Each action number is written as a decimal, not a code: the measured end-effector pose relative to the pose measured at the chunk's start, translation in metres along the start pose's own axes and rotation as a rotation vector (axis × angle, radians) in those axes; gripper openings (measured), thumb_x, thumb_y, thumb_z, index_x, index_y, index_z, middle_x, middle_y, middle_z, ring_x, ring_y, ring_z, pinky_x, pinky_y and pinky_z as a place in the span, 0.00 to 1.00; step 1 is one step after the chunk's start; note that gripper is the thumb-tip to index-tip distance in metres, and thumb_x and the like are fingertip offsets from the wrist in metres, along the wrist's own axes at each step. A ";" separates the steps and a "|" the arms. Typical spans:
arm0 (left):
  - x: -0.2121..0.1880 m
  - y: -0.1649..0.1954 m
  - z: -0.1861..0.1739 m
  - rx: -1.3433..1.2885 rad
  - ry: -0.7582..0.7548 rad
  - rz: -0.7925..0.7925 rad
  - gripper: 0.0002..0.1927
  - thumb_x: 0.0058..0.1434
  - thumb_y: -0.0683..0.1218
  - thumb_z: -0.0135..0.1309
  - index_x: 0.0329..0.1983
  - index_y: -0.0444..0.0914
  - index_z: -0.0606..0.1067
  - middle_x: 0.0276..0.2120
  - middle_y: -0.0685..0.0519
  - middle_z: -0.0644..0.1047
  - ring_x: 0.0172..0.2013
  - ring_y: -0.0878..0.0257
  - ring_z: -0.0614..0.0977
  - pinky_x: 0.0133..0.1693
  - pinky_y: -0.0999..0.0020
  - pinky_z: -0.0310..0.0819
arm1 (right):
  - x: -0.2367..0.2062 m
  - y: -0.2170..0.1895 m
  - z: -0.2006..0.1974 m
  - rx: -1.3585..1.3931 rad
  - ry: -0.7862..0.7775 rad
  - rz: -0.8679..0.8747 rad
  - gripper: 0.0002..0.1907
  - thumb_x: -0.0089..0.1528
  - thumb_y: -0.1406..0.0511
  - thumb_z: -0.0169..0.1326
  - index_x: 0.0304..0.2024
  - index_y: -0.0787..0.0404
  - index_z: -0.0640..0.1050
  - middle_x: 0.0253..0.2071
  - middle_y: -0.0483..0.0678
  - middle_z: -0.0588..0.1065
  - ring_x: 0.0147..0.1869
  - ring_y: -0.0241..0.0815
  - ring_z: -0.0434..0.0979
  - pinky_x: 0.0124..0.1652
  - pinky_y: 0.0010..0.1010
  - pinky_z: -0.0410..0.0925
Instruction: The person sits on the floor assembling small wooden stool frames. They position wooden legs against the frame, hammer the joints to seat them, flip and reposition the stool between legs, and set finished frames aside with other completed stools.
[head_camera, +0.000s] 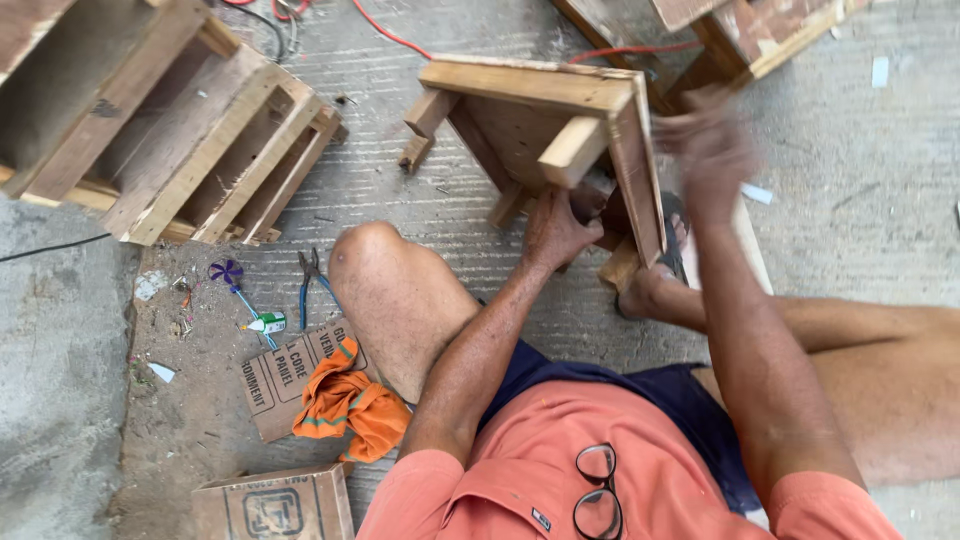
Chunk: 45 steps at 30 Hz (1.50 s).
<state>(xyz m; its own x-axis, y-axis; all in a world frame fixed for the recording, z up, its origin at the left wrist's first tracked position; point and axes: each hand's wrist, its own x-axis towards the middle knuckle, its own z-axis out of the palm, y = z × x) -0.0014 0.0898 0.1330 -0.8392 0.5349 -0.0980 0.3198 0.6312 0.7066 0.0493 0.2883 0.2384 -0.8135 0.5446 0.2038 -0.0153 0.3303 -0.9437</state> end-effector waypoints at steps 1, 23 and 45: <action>0.002 -0.001 -0.009 -0.018 0.060 0.031 0.51 0.47 0.53 0.70 0.68 0.30 0.59 0.56 0.37 0.69 0.56 0.44 0.76 0.55 0.54 0.76 | 0.023 -0.010 -0.001 0.084 0.054 -0.011 0.22 0.73 0.65 0.48 0.70 0.55 0.68 0.47 0.50 0.80 0.48 0.44 0.83 0.46 0.38 0.77; 0.008 -0.020 -0.096 -0.202 0.362 -0.116 0.50 0.44 0.52 0.68 0.67 0.28 0.60 0.54 0.37 0.69 0.55 0.45 0.75 0.56 0.51 0.73 | 0.089 -0.079 0.077 -0.902 -0.268 -0.575 0.53 0.58 0.73 0.67 0.81 0.50 0.57 0.57 0.60 0.77 0.49 0.56 0.83 0.45 0.42 0.78; 0.021 -0.036 -0.056 -0.115 0.628 -0.058 0.40 0.47 0.49 0.71 0.61 0.34 0.67 0.53 0.46 0.69 0.57 0.50 0.74 0.59 0.54 0.72 | 0.037 -0.059 0.072 -1.131 -0.546 -0.496 0.47 0.62 0.68 0.60 0.80 0.52 0.55 0.53 0.60 0.74 0.49 0.59 0.80 0.40 0.49 0.76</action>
<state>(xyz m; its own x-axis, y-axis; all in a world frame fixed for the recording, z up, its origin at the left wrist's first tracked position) -0.0552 0.0470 0.1448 -0.9627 0.0491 0.2660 0.2462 0.5667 0.7863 -0.0219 0.2341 0.2831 -0.9915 -0.1031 0.0793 -0.1047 0.9944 -0.0168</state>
